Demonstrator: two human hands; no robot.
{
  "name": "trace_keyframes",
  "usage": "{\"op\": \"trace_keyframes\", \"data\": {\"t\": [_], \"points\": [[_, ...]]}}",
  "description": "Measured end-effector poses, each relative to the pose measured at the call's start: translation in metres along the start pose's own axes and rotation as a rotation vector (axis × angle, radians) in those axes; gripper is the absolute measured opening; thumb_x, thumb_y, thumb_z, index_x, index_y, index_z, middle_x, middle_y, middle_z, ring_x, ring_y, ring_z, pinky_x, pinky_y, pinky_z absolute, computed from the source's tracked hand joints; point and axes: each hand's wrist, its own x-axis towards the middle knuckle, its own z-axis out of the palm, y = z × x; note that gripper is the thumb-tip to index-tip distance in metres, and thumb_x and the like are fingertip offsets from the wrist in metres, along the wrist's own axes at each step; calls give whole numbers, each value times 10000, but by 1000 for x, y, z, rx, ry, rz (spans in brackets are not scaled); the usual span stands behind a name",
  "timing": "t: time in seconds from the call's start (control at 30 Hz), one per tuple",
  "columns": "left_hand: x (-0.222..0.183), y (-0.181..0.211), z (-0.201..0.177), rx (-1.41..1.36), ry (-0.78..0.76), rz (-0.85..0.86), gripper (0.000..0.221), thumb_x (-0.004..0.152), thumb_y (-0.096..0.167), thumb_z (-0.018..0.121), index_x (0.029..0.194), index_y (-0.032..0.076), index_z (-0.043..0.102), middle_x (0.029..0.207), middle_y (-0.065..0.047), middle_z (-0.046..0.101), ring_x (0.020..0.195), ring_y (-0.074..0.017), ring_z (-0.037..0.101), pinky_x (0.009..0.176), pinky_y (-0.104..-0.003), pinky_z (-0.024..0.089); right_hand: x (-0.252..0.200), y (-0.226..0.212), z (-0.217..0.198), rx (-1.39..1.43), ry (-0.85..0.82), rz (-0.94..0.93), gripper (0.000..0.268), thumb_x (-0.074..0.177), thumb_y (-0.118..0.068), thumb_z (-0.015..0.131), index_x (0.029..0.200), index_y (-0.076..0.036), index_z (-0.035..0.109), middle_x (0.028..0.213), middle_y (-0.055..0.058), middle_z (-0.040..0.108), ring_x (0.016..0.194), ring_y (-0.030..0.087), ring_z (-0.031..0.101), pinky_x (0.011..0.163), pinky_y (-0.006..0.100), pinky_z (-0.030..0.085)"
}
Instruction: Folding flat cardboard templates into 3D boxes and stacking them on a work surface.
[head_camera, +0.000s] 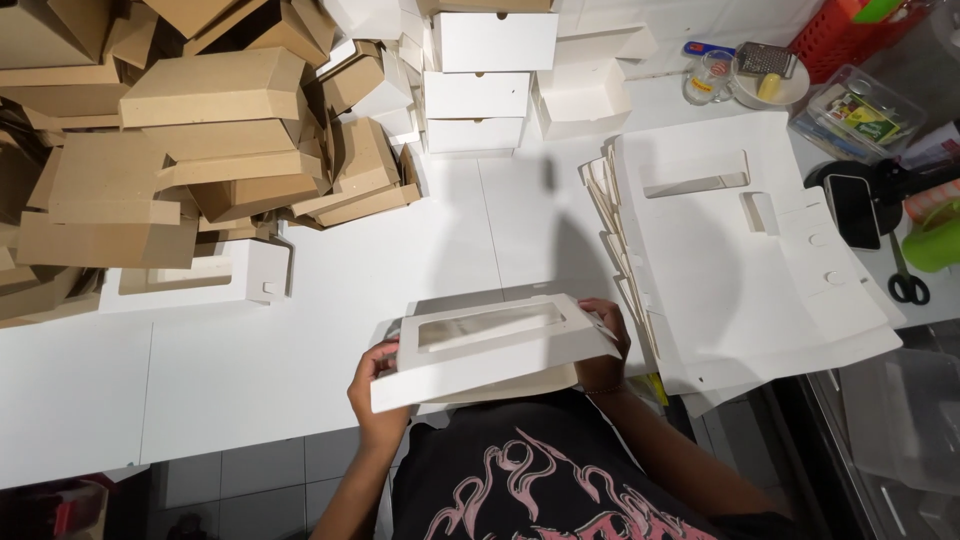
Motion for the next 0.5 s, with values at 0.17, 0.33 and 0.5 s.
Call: {"op": "trace_keyframes", "data": {"t": [0.17,0.33,0.5], "points": [[0,-17,4,65,90,49,455,724,-29,854,1148,-32,687,1142,-240,749,1004,-334,721,854,-459,570,-1,-2,-3,-53,-40,-94,332,777,-75,864,1096,-107,777,1006,92,800,997,227,750,866,310,564],[-5,-2,-3,111,6,77,486,745,-1,850,1206,-43,701,1119,-240,756,1063,-342,690,921,-486,540,-14,7,-19,-182,-273,-129,476,913,-130,718,1377,-45,646,1196,206,732,1118,380,675,958,469,533],[-6,-5,-24,28,-234,60,838,717,88,873,1440,-89,488,1365,-326,613,1284,-451,573,993,-550,551,-14,-13,-41,-23,-589,-109,760,959,-127,584,1626,-30,231,1570,200,464,1411,379,437,1120,517,387]]}}
